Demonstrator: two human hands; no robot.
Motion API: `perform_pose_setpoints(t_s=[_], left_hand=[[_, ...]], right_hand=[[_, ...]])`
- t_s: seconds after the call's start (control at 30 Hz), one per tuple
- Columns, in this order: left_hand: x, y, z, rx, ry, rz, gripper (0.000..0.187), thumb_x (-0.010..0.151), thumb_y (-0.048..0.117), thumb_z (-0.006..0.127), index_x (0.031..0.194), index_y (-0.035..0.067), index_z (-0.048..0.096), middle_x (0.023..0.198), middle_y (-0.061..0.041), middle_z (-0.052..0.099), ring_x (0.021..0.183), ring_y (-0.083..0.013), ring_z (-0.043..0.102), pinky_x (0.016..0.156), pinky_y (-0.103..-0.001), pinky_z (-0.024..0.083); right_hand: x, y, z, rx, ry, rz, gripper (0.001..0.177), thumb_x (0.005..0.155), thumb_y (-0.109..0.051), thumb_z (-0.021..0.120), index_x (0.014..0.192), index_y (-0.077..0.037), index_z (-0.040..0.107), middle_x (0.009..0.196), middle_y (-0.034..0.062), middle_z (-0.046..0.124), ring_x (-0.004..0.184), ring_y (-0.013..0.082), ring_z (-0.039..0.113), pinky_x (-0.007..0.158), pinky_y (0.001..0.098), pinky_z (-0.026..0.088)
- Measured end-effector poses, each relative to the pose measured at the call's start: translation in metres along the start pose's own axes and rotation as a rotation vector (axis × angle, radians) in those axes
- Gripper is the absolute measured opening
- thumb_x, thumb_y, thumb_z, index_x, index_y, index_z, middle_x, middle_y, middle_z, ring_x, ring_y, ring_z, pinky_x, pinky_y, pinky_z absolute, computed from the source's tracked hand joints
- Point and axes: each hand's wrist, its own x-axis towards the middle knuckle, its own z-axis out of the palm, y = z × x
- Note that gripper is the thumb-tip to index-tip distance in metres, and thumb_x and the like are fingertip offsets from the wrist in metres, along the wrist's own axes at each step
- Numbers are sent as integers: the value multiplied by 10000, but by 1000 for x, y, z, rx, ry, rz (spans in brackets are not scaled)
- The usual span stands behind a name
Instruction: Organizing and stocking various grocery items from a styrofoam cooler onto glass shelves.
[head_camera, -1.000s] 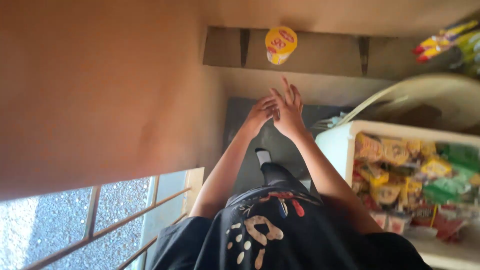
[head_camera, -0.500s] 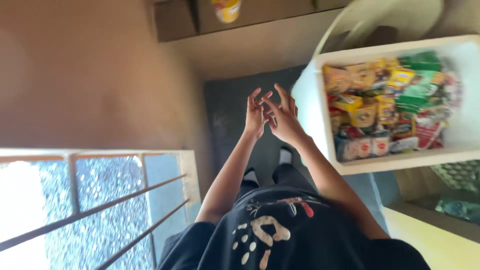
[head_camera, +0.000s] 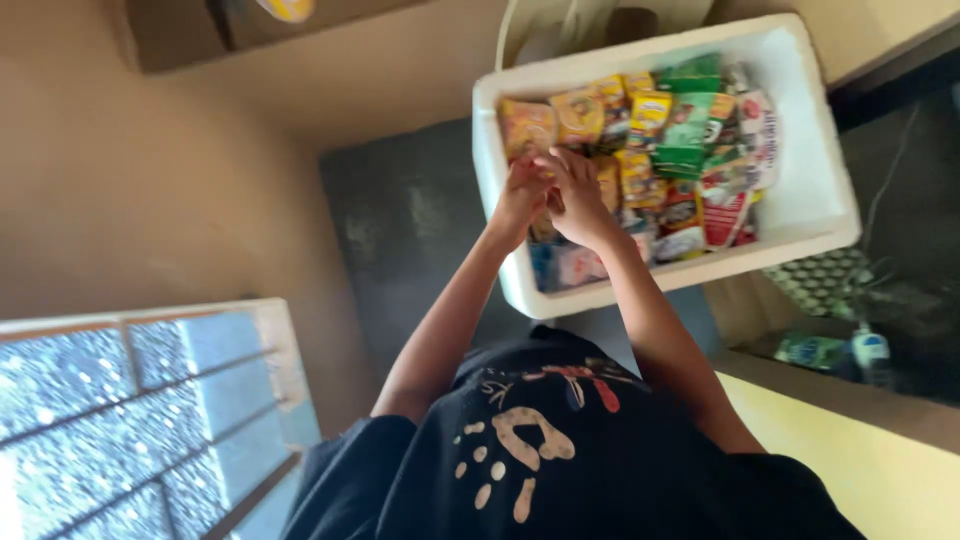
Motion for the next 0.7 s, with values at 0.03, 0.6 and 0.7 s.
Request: perform_pose_setpoints(t_s=[0.03,0.6,0.7], left_hand=[[15,-39,-13,-14,14,-5,496,1038,-50,552,1484,134,434,1240,-117,585,955,-148,606,702,-265,487],[83,-113,-92,-524,31,188,108,1121,196,643,1025,182,595,896,-19,636,755,-198,601,592,-375,489],[60,-67,-41,-450,69,125,229,1025,268,577,1143,87,654,1019,-98,694,900,-237,649,696,-401,534]], right_hand=[[-9,19,-2,1,-20,1,710,813,2,717,1468,-130,479,1541,163,415,1413,428,375,1175,531,324],[80,63,42,-36,34,-334,640,808,-135,724,1433,-214,611,1573,220,420,1452,452,324,1216,574,262],[92,46,33,-24,13,-296,611,731,-177,761,1331,-253,670,1514,246,438,1384,492,331,1128,593,288]])
